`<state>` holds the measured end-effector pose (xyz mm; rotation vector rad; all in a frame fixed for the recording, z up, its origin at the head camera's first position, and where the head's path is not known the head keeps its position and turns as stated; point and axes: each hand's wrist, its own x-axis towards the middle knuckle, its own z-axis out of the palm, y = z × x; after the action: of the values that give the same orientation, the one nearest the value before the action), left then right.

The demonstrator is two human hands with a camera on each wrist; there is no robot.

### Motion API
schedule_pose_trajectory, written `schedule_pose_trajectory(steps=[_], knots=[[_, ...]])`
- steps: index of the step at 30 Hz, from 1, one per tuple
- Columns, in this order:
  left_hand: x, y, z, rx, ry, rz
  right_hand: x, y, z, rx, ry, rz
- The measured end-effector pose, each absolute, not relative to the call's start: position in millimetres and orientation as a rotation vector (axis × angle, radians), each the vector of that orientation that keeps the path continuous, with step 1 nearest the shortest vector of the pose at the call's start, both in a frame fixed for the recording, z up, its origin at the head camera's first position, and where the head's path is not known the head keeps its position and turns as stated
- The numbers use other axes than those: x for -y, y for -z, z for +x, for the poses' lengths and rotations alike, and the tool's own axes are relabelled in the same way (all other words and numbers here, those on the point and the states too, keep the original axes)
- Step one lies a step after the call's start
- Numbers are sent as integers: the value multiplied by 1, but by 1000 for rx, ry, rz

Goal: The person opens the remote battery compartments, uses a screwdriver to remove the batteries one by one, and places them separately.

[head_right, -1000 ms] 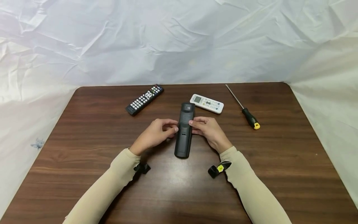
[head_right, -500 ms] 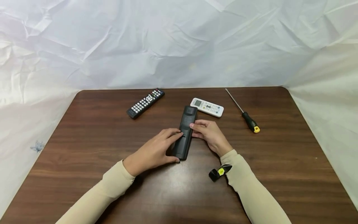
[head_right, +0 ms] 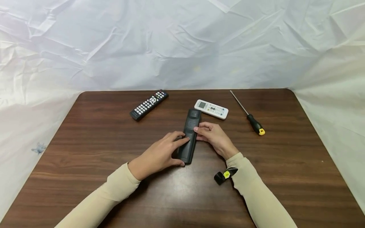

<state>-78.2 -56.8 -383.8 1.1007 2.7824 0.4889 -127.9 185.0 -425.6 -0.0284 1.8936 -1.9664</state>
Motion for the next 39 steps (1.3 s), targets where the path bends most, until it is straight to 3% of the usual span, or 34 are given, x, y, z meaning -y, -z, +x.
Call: schedule_pose_trajectory(steps=[23, 39], knots=[[38, 368, -89, -2689, -450, 937, -189, 426, -133, -1743, 2004, -62], [30, 369, -87, -2753, -356, 979, -187, 425, -131, -1804, 2006, 4]])
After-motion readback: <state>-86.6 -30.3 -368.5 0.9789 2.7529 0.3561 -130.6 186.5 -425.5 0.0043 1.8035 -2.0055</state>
